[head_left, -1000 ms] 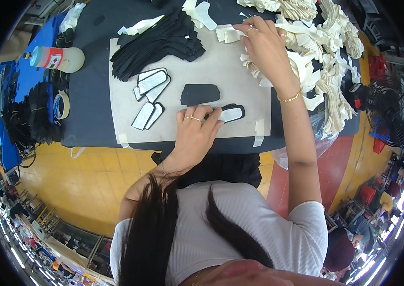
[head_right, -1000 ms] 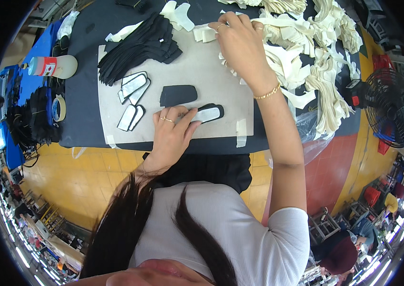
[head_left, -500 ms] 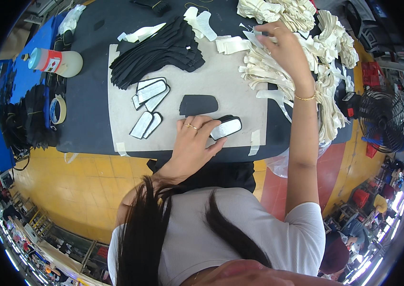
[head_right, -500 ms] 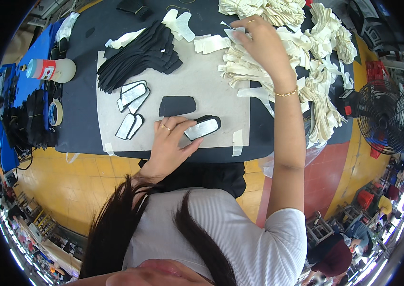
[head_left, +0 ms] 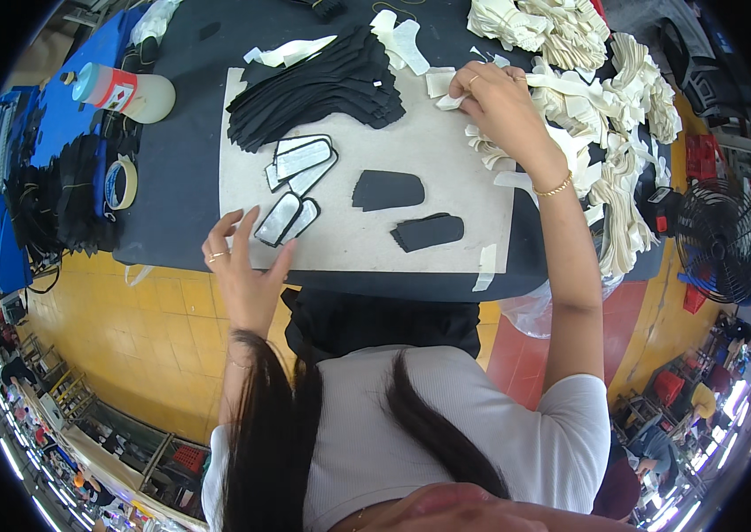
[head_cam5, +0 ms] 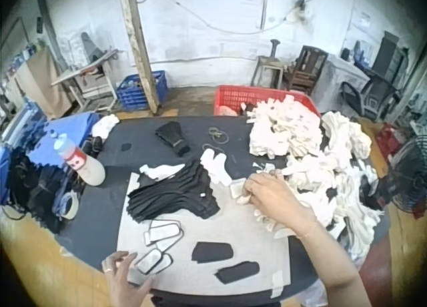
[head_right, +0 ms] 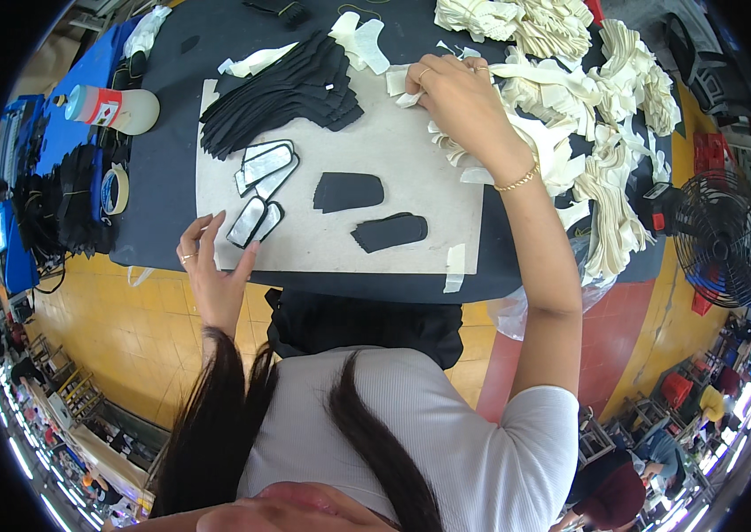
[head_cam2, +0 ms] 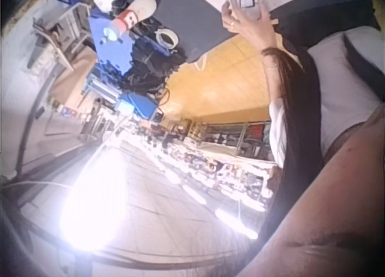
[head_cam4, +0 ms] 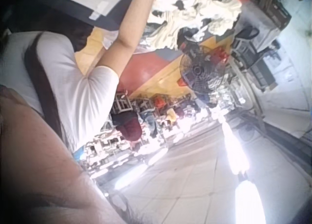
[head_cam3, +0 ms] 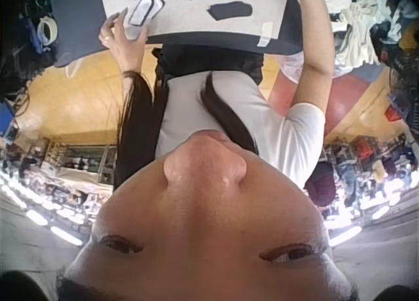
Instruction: The person gathers black fabric strips, ties them with a rubber band, and then repeatedly places white fabric pieces onto black fabric pieces on a table. The person handles the items one at a time and stacks the assembled pairs.
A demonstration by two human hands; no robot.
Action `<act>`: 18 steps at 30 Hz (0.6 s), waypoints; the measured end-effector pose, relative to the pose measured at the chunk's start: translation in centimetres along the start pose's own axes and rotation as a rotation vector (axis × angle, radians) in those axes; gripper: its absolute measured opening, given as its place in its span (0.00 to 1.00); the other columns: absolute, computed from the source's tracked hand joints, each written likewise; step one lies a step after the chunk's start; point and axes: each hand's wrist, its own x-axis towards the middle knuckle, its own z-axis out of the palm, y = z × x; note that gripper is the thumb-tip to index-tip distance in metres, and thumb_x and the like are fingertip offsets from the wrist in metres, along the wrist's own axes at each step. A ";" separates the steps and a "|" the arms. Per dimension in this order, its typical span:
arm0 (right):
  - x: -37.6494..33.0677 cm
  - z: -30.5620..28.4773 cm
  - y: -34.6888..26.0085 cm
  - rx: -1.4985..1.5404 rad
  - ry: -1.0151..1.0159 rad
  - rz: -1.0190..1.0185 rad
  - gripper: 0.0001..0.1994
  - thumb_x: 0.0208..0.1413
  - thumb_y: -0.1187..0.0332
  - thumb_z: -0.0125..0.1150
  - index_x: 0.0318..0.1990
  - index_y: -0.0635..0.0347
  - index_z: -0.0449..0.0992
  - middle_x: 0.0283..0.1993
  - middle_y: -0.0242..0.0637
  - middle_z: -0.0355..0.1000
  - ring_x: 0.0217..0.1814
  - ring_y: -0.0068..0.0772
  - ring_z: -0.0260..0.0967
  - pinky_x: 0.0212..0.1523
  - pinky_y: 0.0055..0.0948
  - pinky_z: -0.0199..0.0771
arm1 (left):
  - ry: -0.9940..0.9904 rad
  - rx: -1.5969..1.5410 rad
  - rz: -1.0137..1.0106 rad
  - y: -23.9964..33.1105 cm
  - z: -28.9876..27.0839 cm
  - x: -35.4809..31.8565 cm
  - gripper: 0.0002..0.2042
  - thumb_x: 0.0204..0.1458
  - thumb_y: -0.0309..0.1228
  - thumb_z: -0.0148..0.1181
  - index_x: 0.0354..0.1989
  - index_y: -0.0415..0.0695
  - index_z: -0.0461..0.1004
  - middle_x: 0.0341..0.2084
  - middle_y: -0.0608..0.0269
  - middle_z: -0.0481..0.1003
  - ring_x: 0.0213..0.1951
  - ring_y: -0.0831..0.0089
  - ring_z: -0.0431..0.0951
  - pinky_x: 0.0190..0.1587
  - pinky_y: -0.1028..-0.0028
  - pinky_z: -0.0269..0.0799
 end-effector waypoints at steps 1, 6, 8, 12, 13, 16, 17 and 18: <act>-0.1 -0.5 -0.3 0.076 0.022 -0.023 0.10 0.50 0.77 0.65 0.40 0.57 0.77 0.40 0.31 0.74 0.43 0.36 0.71 0.55 0.36 0.62 | -0.003 -0.039 -0.018 0.7 0.0 -0.1 0.23 0.45 0.32 0.73 0.52 0.44 0.76 0.53 0.57 0.68 0.51 0.58 0.72 0.56 0.64 0.65; -1.6 -2.8 -4.9 0.561 0.166 -0.058 0.13 0.49 0.80 0.66 0.43 0.58 0.82 0.39 0.33 0.76 0.40 0.28 0.73 0.39 0.26 0.71 | -0.046 -0.590 0.160 5.7 1.8 3.0 0.21 0.51 0.30 0.70 0.54 0.42 0.76 0.52 0.55 0.70 0.51 0.61 0.74 0.54 0.68 0.71; -3.1 -4.0 -6.9 0.687 0.084 0.028 0.14 0.49 0.79 0.67 0.45 0.58 0.82 0.38 0.33 0.76 0.39 0.28 0.73 0.40 0.25 0.71 | -0.138 -0.894 0.126 7.5 2.3 4.2 0.19 0.54 0.29 0.66 0.54 0.39 0.75 0.50 0.54 0.72 0.48 0.64 0.76 0.51 0.70 0.72; -4.7 -4.9 -9.1 0.836 0.088 0.071 0.16 0.48 0.78 0.69 0.47 0.58 0.82 0.35 0.34 0.75 0.36 0.27 0.73 0.40 0.25 0.72 | -0.514 -1.391 -0.083 8.7 2.5 5.7 0.16 0.62 0.32 0.57 0.53 0.33 0.74 0.43 0.54 0.77 0.41 0.67 0.80 0.46 0.69 0.75; -5.0 -5.0 -9.4 0.853 0.102 0.077 0.16 0.48 0.78 0.69 0.47 0.58 0.82 0.34 0.34 0.75 0.36 0.27 0.73 0.39 0.25 0.72 | -0.617 -1.437 -0.111 8.6 2.3 5.9 0.17 0.64 0.34 0.54 0.53 0.31 0.74 0.41 0.53 0.78 0.39 0.66 0.80 0.44 0.68 0.75; -5.4 -5.3 -9.6 0.813 0.090 0.058 0.17 0.47 0.79 0.70 0.47 0.58 0.82 0.35 0.34 0.74 0.36 0.26 0.73 0.38 0.25 0.73 | -0.659 -1.511 -0.102 8.5 2.2 5.8 0.16 0.64 0.32 0.55 0.50 0.30 0.75 0.39 0.52 0.78 0.37 0.64 0.81 0.41 0.66 0.77; -5.5 -5.4 -9.5 0.790 0.074 0.048 0.17 0.47 0.79 0.69 0.47 0.58 0.82 0.36 0.34 0.74 0.36 0.26 0.73 0.37 0.25 0.73 | -0.667 -1.529 -0.102 8.5 2.2 5.7 0.15 0.63 0.32 0.55 0.49 0.30 0.75 0.38 0.52 0.78 0.37 0.64 0.81 0.41 0.66 0.77; -5.6 -5.4 -9.6 0.779 0.071 0.031 0.17 0.47 0.79 0.69 0.47 0.57 0.83 0.37 0.34 0.74 0.37 0.26 0.73 0.37 0.26 0.74 | -0.676 -1.519 -0.120 8.5 2.3 5.7 0.14 0.63 0.31 0.56 0.48 0.30 0.76 0.38 0.52 0.78 0.36 0.64 0.81 0.41 0.67 0.77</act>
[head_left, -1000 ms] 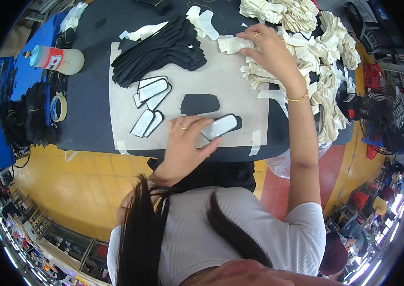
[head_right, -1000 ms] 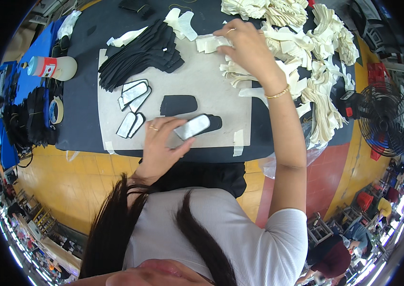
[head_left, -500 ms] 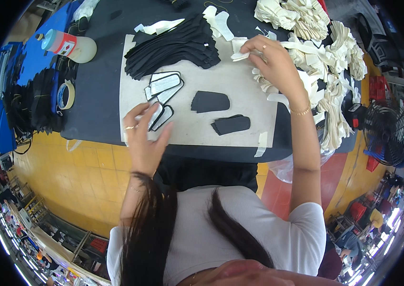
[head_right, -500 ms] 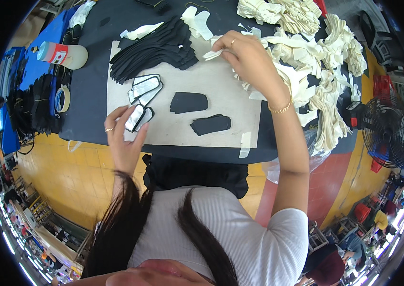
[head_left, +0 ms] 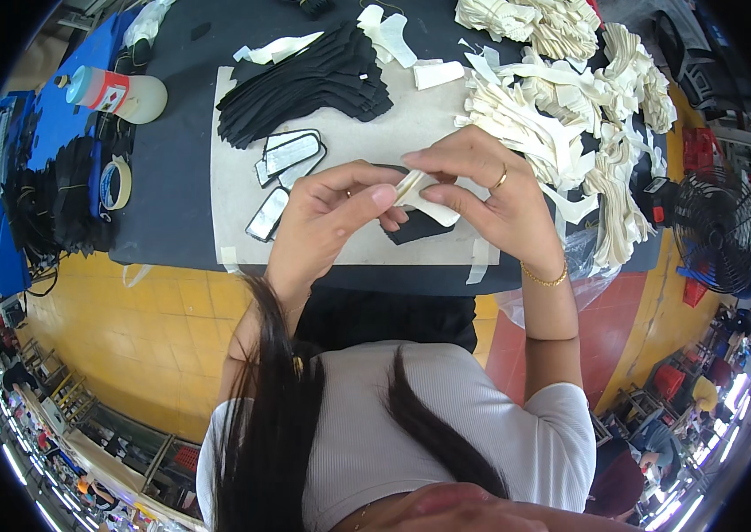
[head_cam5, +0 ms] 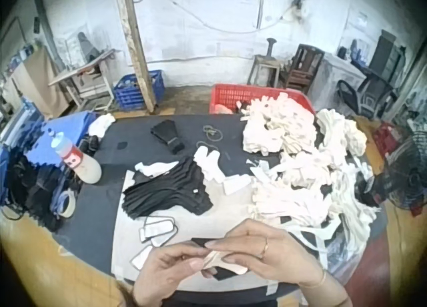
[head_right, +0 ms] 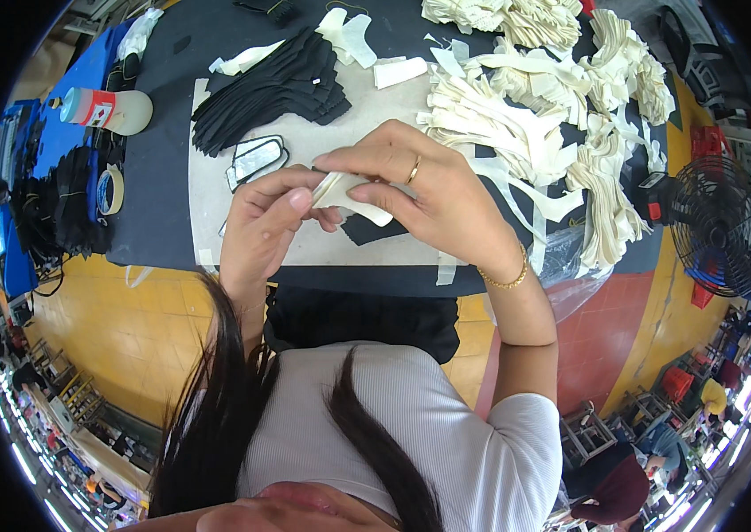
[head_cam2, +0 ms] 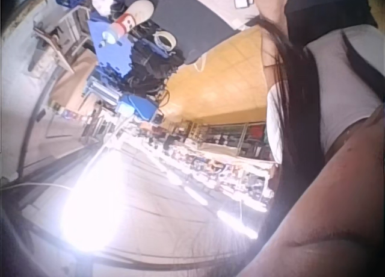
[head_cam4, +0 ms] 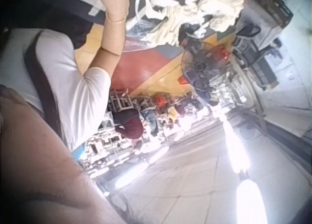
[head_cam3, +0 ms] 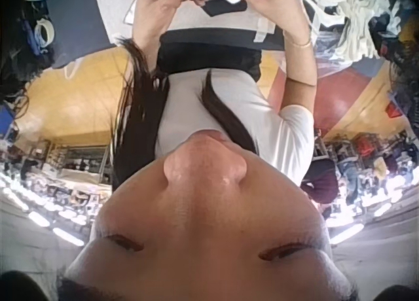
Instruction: The person gathers black fabric strips, ties them with a rubber band, and then repeatedly places white fabric pieces onto black fabric pieces on a table. The person handles the items one at a time and stacks the assembled pairs.
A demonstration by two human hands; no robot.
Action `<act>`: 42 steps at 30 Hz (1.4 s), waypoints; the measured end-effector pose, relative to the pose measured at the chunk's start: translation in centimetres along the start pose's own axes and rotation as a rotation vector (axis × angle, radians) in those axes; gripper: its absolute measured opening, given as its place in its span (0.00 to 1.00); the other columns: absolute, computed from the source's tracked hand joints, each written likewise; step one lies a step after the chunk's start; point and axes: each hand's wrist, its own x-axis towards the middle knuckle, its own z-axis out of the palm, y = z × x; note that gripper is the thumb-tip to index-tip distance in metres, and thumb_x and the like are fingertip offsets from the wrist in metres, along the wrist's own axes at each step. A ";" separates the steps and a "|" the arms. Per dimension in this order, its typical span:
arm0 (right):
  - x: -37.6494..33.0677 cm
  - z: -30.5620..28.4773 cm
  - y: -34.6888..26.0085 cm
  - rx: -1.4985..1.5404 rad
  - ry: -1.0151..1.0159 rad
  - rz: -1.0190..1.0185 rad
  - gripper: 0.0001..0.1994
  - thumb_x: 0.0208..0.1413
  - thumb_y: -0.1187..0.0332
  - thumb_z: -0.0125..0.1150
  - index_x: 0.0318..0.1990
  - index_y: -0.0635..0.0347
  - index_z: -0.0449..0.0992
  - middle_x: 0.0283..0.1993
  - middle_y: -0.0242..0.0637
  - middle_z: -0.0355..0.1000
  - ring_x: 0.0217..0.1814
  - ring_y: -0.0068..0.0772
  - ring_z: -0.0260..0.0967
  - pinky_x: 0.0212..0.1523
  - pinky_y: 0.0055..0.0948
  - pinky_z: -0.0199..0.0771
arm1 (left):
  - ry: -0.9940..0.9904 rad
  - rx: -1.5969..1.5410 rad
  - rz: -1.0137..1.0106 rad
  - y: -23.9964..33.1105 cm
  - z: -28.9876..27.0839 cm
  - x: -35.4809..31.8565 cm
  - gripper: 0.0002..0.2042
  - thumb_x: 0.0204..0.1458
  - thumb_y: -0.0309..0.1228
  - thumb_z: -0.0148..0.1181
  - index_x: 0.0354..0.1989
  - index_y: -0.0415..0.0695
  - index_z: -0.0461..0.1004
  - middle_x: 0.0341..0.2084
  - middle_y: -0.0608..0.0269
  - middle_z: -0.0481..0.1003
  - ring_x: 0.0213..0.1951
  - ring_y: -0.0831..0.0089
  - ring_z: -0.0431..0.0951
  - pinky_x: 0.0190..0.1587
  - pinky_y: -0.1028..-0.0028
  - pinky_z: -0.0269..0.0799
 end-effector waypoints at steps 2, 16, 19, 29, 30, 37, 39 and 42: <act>-0.2 0.1 0.0 -0.021 -0.023 -0.028 0.17 0.47 0.79 0.69 0.46 0.56 0.83 0.39 0.33 0.73 0.38 0.26 0.73 0.38 0.26 0.75 | 0.010 0.011 -0.029 0.1 0.0 0.0 0.13 0.63 0.30 0.56 0.45 0.31 0.77 0.37 0.52 0.78 0.35 0.64 0.81 0.40 0.68 0.77; -2.8 0.4 3.2 0.033 0.139 -0.235 0.09 0.44 0.81 0.72 0.33 0.56 0.80 0.54 0.40 0.66 0.60 0.47 0.72 0.57 0.38 0.74 | 0.183 0.205 0.039 0.3 1.4 1.2 0.09 0.60 0.28 0.60 0.39 0.33 0.80 0.27 0.58 0.80 0.29 0.75 0.80 0.35 0.77 0.76; -3.0 0.5 2.8 -0.034 0.181 -0.156 0.11 0.44 0.81 0.72 0.35 0.55 0.81 0.57 0.42 0.66 0.60 0.47 0.72 0.57 0.39 0.74 | 0.176 0.327 0.075 0.5 2.1 1.2 0.08 0.59 0.27 0.60 0.37 0.32 0.80 0.26 0.58 0.79 0.29 0.75 0.80 0.34 0.77 0.75; -3.9 -0.7 3.8 0.154 0.180 -0.185 0.08 0.49 0.85 0.63 0.31 0.59 0.78 0.46 0.46 0.74 0.61 0.57 0.71 0.61 0.49 0.70 | 0.144 0.291 0.004 -0.3 1.8 2.8 0.10 0.59 0.30 0.62 0.37 0.34 0.81 0.25 0.62 0.79 0.27 0.80 0.78 0.31 0.81 0.73; -4.3 -0.8 4.2 0.214 0.205 -0.215 0.08 0.54 0.84 0.59 0.36 0.59 0.73 0.40 0.47 0.76 0.61 0.62 0.69 0.63 0.55 0.67 | 0.186 0.297 0.034 -0.8 1.7 3.3 0.11 0.60 0.31 0.61 0.37 0.33 0.81 0.24 0.62 0.79 0.26 0.80 0.78 0.31 0.80 0.73; -7.0 -1.0 4.9 0.701 0.462 0.026 0.08 0.61 0.79 0.56 0.45 0.59 0.68 0.42 0.43 0.70 0.46 0.50 0.77 0.43 0.43 0.77 | 0.437 0.527 0.112 -3.7 -1.0 7.7 0.11 0.59 0.32 0.62 0.38 0.33 0.81 0.25 0.62 0.80 0.24 0.80 0.75 0.29 0.80 0.70; -7.0 0.4 4.6 0.557 0.422 0.302 0.11 0.60 0.78 0.59 0.49 0.62 0.69 0.40 0.40 0.75 0.36 0.32 0.77 0.33 0.28 0.75 | 0.477 0.881 0.114 -4.2 -1.6 7.8 0.11 0.57 0.31 0.64 0.40 0.35 0.82 0.24 0.62 0.79 0.24 0.80 0.74 0.28 0.78 0.69; -6.1 2.4 4.3 0.482 0.307 0.541 0.12 0.59 0.75 0.64 0.48 0.64 0.73 0.39 0.38 0.78 0.32 0.21 0.78 0.31 0.19 0.73 | 0.488 1.150 0.228 -4.3 -2.0 7.0 0.09 0.55 0.30 0.65 0.39 0.36 0.82 0.24 0.60 0.78 0.23 0.77 0.75 0.28 0.77 0.69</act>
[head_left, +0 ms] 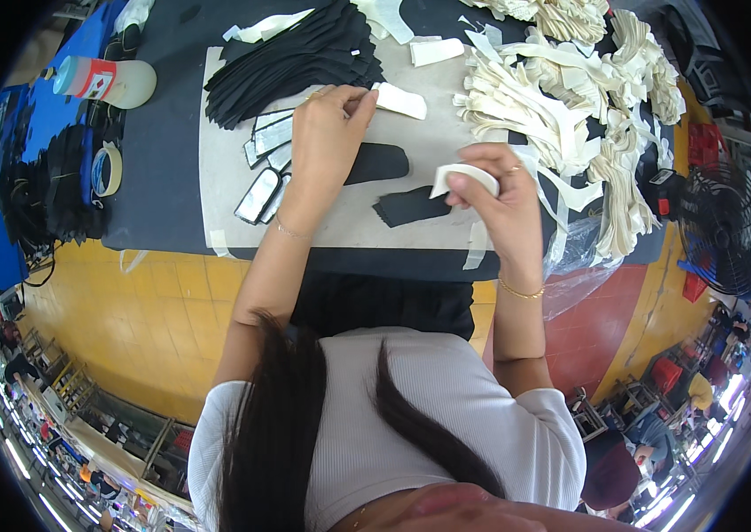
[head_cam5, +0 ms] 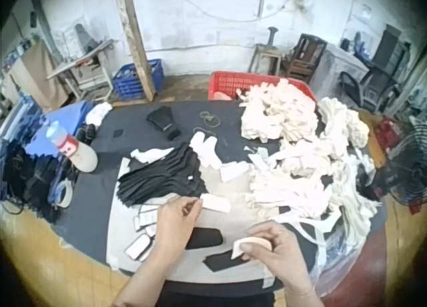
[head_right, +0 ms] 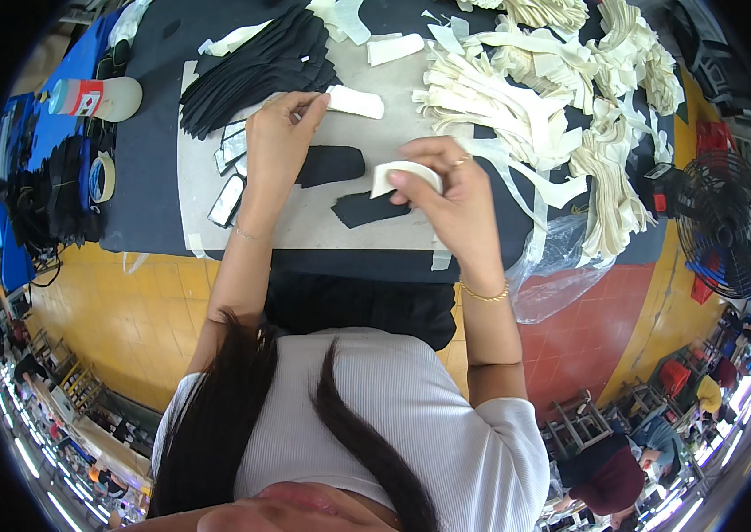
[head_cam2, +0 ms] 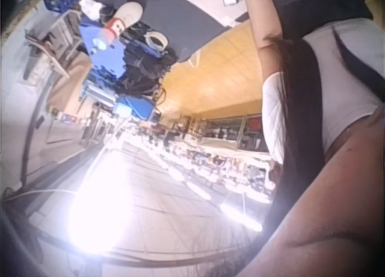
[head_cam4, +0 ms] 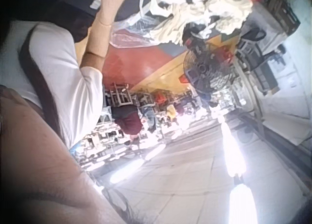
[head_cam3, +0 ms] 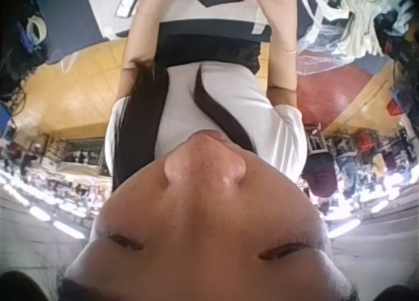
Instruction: The person gathers black fabric strips, ties them with a rubber band, and then repeatedly places white fabric pieces onto black fabric pieces on a table. The person handles the items one at a time and stacks the assembled pairs.
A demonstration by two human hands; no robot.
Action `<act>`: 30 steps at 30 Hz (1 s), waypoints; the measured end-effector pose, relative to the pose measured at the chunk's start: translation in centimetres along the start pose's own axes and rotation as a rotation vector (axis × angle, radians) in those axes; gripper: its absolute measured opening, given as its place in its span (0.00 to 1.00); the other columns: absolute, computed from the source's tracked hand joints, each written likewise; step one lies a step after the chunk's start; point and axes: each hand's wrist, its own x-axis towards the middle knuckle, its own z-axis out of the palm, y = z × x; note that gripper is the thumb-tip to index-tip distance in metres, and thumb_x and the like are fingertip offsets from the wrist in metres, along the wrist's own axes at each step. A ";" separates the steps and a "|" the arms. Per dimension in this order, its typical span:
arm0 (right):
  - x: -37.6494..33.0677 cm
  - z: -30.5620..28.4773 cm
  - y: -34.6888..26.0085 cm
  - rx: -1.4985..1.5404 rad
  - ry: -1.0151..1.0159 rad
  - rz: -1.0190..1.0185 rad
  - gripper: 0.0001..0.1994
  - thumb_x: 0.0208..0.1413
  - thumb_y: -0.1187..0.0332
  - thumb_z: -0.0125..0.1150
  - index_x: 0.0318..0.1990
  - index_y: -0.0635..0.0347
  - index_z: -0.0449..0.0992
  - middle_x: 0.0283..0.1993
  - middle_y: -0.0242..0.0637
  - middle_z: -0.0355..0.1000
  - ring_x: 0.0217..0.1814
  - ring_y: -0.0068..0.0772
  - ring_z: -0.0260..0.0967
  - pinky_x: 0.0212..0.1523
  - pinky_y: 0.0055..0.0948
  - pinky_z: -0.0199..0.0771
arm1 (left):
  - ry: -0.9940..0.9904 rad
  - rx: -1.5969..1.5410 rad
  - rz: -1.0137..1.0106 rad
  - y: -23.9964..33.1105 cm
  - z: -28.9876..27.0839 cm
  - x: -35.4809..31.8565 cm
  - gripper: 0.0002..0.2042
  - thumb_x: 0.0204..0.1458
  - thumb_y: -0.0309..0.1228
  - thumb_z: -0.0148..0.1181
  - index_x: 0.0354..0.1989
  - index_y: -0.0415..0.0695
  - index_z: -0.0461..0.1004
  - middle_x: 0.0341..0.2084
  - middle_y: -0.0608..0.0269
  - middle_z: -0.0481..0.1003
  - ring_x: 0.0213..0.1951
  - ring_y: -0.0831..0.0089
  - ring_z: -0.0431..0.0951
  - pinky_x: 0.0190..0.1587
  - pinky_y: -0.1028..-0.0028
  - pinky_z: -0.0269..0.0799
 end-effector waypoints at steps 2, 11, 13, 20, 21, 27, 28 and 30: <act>0.6 1.9 0.3 0.016 -0.030 0.034 0.12 0.58 0.73 0.66 0.48 0.65 0.75 0.37 0.38 0.78 0.32 0.22 0.78 0.31 0.19 0.74 | 0.023 0.023 -0.002 -0.2 -0.8 -0.6 0.09 0.54 0.29 0.65 0.38 0.36 0.81 0.24 0.58 0.78 0.23 0.75 0.75 0.28 0.75 0.69; 3.1 7.1 0.0 -0.557 0.023 -0.029 0.10 0.52 0.71 0.66 0.40 0.65 0.79 0.24 0.40 0.76 0.21 0.29 0.72 0.27 0.29 0.70 | 0.017 0.088 0.289 -2.2 -5.3 -7.7 0.09 0.49 0.21 0.67 0.39 0.40 0.79 0.41 0.57 0.78 0.40 0.62 0.77 0.42 0.70 0.72; 3.2 7.5 0.0 -0.594 0.020 -0.029 0.09 0.52 0.71 0.65 0.39 0.65 0.79 0.24 0.41 0.76 0.22 0.32 0.72 0.27 0.31 0.71 | -0.059 0.097 0.295 -2.7 -5.5 -9.2 0.13 0.46 0.19 0.67 0.42 0.42 0.78 0.46 0.58 0.76 0.47 0.59 0.76 0.48 0.68 0.71; 3.3 8.0 -0.1 -0.664 0.024 -0.021 0.08 0.52 0.71 0.65 0.38 0.65 0.79 0.23 0.42 0.75 0.22 0.35 0.72 0.28 0.31 0.71 | -0.103 0.098 0.377 -3.4 -4.5 -10.5 0.18 0.44 0.21 0.68 0.47 0.42 0.77 0.50 0.58 0.73 0.51 0.59 0.74 0.52 0.64 0.67; 3.3 8.0 -0.1 -0.668 0.022 -0.025 0.08 0.52 0.71 0.65 0.38 0.65 0.78 0.23 0.41 0.75 0.22 0.35 0.72 0.28 0.31 0.71 | -0.104 0.100 0.381 -3.5 -4.4 -10.5 0.19 0.44 0.21 0.68 0.47 0.42 0.77 0.51 0.59 0.73 0.51 0.59 0.74 0.52 0.64 0.67; 3.2 8.0 0.2 -0.677 0.033 -0.067 0.08 0.53 0.70 0.66 0.37 0.65 0.78 0.22 0.41 0.74 0.21 0.36 0.72 0.27 0.33 0.71 | -0.131 0.166 0.450 -3.3 -4.3 -10.3 0.21 0.46 0.26 0.67 0.52 0.42 0.75 0.53 0.60 0.71 0.52 0.62 0.72 0.51 0.62 0.66; 3.2 8.1 0.3 -0.672 0.040 -0.086 0.08 0.53 0.70 0.66 0.37 0.65 0.78 0.22 0.41 0.73 0.21 0.36 0.72 0.27 0.33 0.71 | -0.136 0.177 0.462 -3.2 -4.3 -10.2 0.22 0.46 0.26 0.67 0.53 0.42 0.74 0.53 0.60 0.71 0.52 0.62 0.72 0.51 0.62 0.66; 3.1 8.1 0.5 -0.668 0.042 -0.093 0.08 0.53 0.70 0.66 0.37 0.64 0.78 0.22 0.41 0.73 0.22 0.37 0.72 0.27 0.33 0.71 | -0.154 0.228 0.484 -3.0 -4.2 -10.0 0.23 0.47 0.28 0.67 0.54 0.42 0.74 0.54 0.61 0.70 0.53 0.63 0.71 0.52 0.61 0.65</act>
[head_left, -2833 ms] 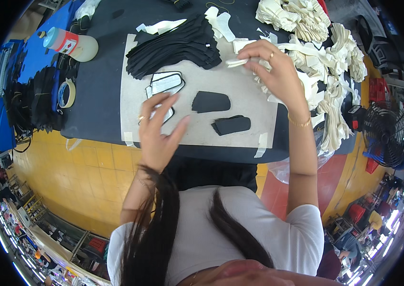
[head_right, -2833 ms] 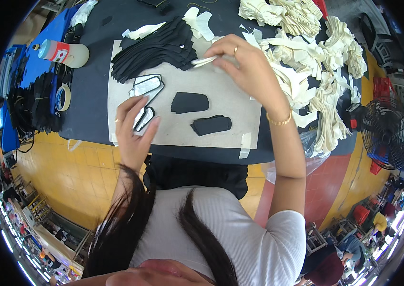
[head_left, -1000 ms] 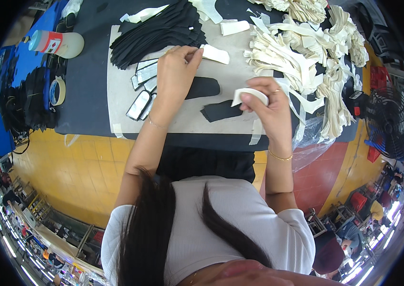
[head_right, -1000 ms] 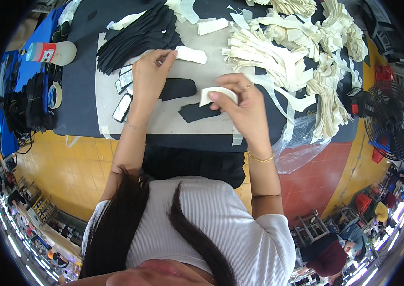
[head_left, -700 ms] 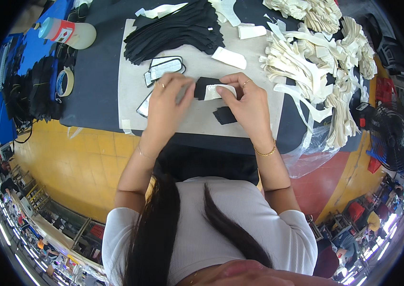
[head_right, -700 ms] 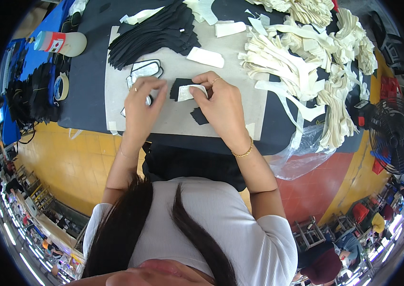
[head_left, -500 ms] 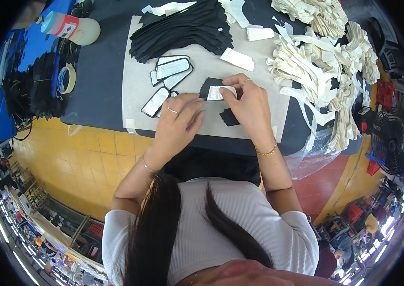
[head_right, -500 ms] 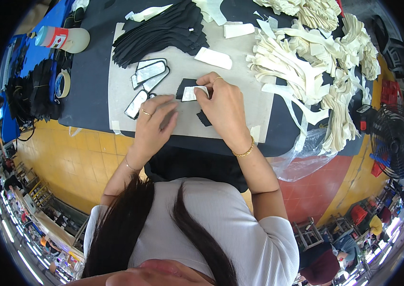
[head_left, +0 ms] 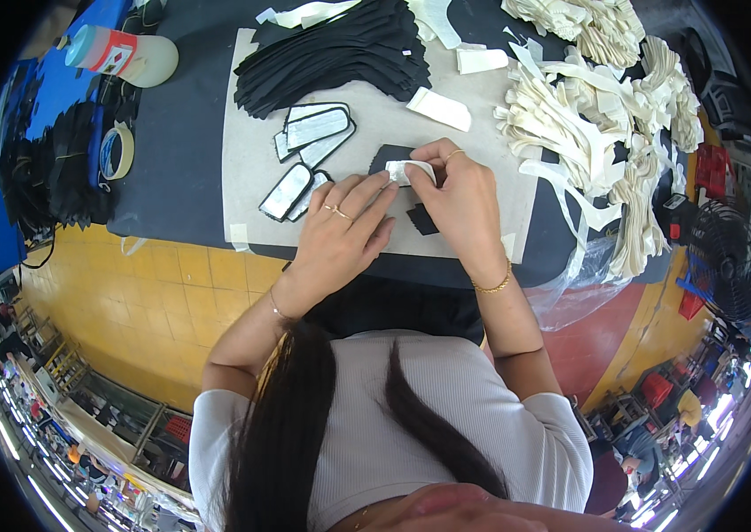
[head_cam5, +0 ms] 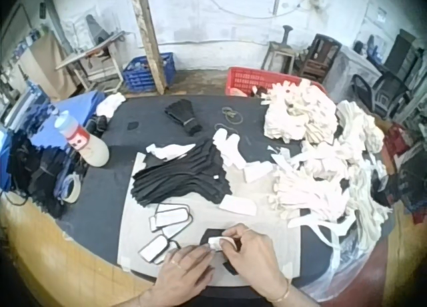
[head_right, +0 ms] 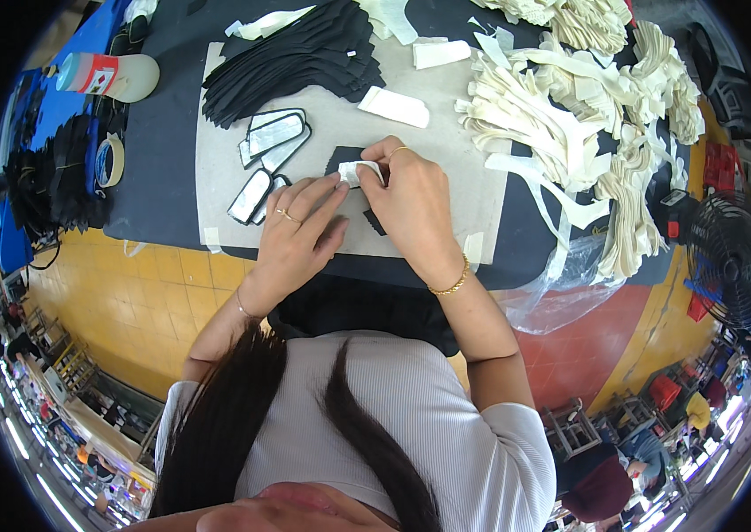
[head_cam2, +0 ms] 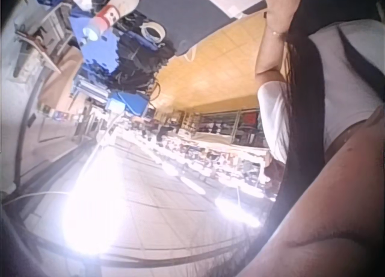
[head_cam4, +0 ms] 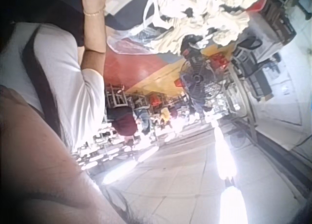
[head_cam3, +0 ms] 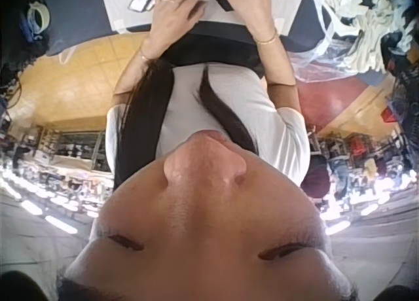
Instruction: The person gathers black fabric strips, ties them with a rubber band, and then repeatedly places white fabric pieces onto black fabric pieces on a table. The person handles the items one at a time and stacks the assembled pairs.
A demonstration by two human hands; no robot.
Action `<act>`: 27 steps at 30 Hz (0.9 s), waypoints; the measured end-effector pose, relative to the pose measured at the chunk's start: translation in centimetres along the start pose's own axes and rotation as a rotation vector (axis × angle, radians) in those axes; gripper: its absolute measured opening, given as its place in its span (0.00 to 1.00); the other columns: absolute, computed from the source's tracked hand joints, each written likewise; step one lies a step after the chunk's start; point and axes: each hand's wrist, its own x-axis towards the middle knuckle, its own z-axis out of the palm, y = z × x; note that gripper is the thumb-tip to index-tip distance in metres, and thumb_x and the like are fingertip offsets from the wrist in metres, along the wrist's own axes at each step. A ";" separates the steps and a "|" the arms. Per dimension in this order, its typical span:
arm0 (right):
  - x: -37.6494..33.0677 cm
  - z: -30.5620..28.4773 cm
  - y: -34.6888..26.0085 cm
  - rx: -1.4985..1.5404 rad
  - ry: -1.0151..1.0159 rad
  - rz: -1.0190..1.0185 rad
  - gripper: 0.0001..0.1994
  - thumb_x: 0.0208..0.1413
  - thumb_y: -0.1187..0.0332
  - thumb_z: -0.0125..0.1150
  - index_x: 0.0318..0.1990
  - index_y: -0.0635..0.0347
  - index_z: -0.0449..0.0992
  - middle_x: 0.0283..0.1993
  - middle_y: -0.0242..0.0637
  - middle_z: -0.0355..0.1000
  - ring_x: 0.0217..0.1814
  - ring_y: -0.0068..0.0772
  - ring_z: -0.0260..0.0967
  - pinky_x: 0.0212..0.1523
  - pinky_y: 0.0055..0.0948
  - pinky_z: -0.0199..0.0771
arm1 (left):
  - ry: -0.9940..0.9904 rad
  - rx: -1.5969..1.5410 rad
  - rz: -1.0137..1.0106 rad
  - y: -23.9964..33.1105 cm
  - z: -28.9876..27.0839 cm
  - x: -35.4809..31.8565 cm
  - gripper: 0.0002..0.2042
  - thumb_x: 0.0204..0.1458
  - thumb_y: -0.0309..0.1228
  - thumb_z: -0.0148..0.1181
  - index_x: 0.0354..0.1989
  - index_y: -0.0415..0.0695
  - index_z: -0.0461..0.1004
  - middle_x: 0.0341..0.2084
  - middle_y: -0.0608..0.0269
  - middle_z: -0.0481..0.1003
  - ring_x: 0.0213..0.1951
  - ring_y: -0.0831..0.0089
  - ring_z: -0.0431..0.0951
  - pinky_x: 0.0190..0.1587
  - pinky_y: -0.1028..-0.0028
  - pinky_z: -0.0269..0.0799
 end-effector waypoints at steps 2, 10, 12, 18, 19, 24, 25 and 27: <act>-0.1 0.1 0.2 -0.005 -0.018 0.021 0.07 0.53 0.71 0.65 0.36 0.64 0.77 0.23 0.42 0.74 0.23 0.38 0.73 0.28 0.34 0.71 | -0.034 0.036 0.004 0.1 0.0 0.3 0.23 0.47 0.29 0.67 0.54 0.41 0.74 0.54 0.62 0.70 0.54 0.63 0.70 0.53 0.61 0.64; -0.5 0.5 1.5 -0.148 0.081 -0.117 0.08 0.51 0.69 0.68 0.36 0.58 0.76 0.26 0.35 0.72 0.32 0.37 0.70 0.41 0.38 0.63 | -0.114 0.157 -0.011 0.4 -0.1 0.8 0.24 0.47 0.32 0.68 0.55 0.43 0.74 0.56 0.66 0.70 0.54 0.65 0.69 0.55 0.61 0.61; -0.7 0.1 2.0 -0.194 0.088 -0.082 0.08 0.51 0.69 0.68 0.36 0.57 0.75 0.27 0.33 0.71 0.35 0.37 0.69 0.43 0.39 0.59 | -0.122 0.168 -0.004 0.4 -0.2 0.9 0.24 0.47 0.31 0.68 0.55 0.43 0.74 0.56 0.66 0.70 0.53 0.65 0.70 0.55 0.61 0.61; -0.7 -2.5 3.4 -0.355 0.205 -0.005 0.10 0.53 0.67 0.68 0.41 0.58 0.76 0.30 0.32 0.66 0.33 0.32 0.65 0.37 0.33 0.59 | -0.123 0.134 0.007 0.2 -0.4 1.8 0.21 0.48 0.30 0.68 0.52 0.44 0.75 0.51 0.65 0.73 0.50 0.65 0.72 0.54 0.62 0.62; -0.6 -2.8 3.5 -0.261 0.236 -0.046 0.11 0.53 0.67 0.69 0.41 0.59 0.76 0.30 0.32 0.66 0.34 0.32 0.65 0.36 0.32 0.61 | -0.125 0.116 0.009 0.1 -0.5 2.0 0.21 0.48 0.30 0.68 0.51 0.44 0.75 0.50 0.65 0.73 0.49 0.64 0.73 0.53 0.63 0.62; -0.8 -3.0 3.2 -0.044 0.171 -0.177 0.12 0.52 0.66 0.71 0.39 0.62 0.77 0.33 0.35 0.67 0.37 0.32 0.68 0.32 0.29 0.67 | -0.106 -0.042 -0.105 -0.5 -1.0 3.5 0.20 0.45 0.30 0.71 0.48 0.43 0.77 0.44 0.61 0.73 0.48 0.63 0.73 0.51 0.65 0.64; -0.8 -2.7 3.0 -0.065 0.177 -0.162 0.11 0.51 0.67 0.71 0.38 0.62 0.77 0.34 0.36 0.68 0.37 0.33 0.68 0.33 0.30 0.67 | -0.086 -0.055 -0.138 -0.4 -1.0 3.7 0.20 0.45 0.31 0.72 0.48 0.43 0.77 0.43 0.61 0.73 0.48 0.63 0.73 0.51 0.65 0.64; -0.9 -2.0 2.7 -0.099 0.186 -0.179 0.10 0.50 0.68 0.72 0.36 0.62 0.77 0.37 0.37 0.69 0.36 0.34 0.68 0.34 0.31 0.67 | -0.086 -0.052 -0.150 -0.4 -0.8 4.2 0.20 0.45 0.31 0.72 0.47 0.42 0.78 0.43 0.60 0.73 0.47 0.62 0.73 0.50 0.64 0.64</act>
